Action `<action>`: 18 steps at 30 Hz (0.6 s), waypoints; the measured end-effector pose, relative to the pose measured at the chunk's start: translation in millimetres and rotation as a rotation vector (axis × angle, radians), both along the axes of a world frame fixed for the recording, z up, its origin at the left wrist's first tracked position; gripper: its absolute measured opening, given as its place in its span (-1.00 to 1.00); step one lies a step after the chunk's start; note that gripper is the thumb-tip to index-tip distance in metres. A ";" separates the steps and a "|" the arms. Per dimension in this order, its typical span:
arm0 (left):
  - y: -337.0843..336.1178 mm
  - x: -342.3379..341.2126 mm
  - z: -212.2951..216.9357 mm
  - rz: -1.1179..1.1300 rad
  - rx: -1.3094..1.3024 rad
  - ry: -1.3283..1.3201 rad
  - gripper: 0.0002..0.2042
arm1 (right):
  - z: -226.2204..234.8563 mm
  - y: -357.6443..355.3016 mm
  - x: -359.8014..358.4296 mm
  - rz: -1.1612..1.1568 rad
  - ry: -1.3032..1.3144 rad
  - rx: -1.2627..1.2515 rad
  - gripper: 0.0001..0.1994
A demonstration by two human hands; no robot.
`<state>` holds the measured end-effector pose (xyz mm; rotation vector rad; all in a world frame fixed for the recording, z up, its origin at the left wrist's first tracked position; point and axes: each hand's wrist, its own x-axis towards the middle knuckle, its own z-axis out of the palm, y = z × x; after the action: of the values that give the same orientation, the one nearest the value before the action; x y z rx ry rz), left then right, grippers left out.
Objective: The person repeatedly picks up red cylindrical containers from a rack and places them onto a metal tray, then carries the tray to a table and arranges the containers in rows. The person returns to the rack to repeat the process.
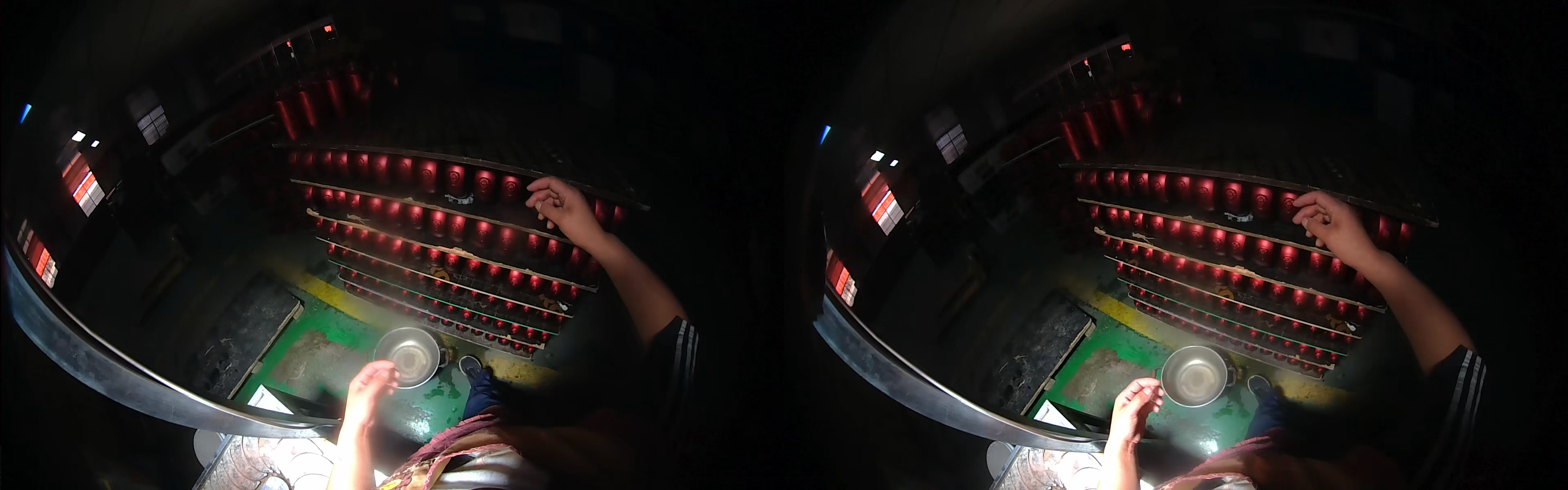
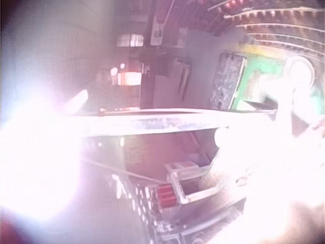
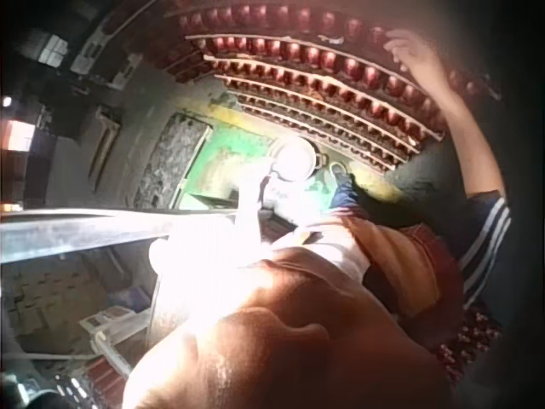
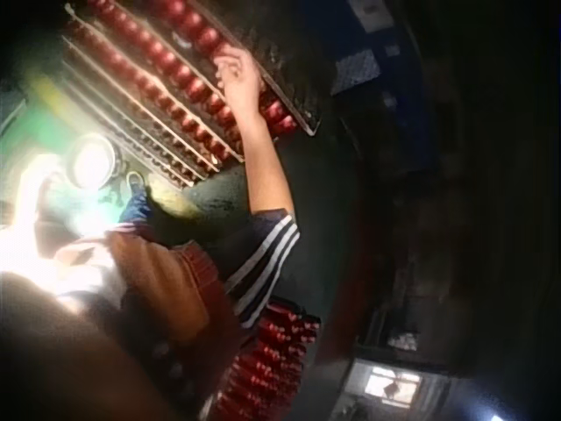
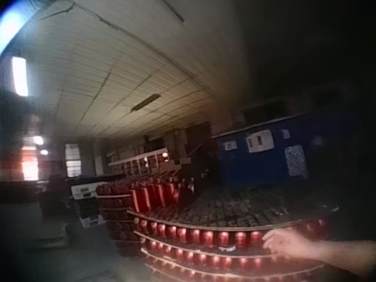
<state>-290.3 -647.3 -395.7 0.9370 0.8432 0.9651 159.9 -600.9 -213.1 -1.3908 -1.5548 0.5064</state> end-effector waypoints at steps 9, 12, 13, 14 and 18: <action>219.0 27.9 138.6 0.402 0.330 0.329 -0.85 | 93.9 370.2 67.5 0.032 -0.210 0.225 -0.65; 281.1 25.9 188.9 0.421 0.451 0.427 -0.87 | 114.6 452.5 60.2 -0.001 -0.221 0.350 -0.63; 303.0 25.8 203.0 0.419 0.483 0.438 -0.88 | 118.5 473.6 56.8 -0.013 -0.190 0.357 -0.63; 327.6 27.1 215.7 0.402 0.520 0.460 -0.87 | 122.1 490.8 56.2 -0.029 -0.183 0.375 -0.61; 425.8 47.4 248.9 0.331 0.637 0.415 -0.80 | 131.3 544.5 61.3 -0.078 -0.213 0.360 -0.57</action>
<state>-242.9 -221.6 -146.9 1.6159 1.0836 1.3931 221.2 -56.4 -81.8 -1.2475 -1.6562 0.0250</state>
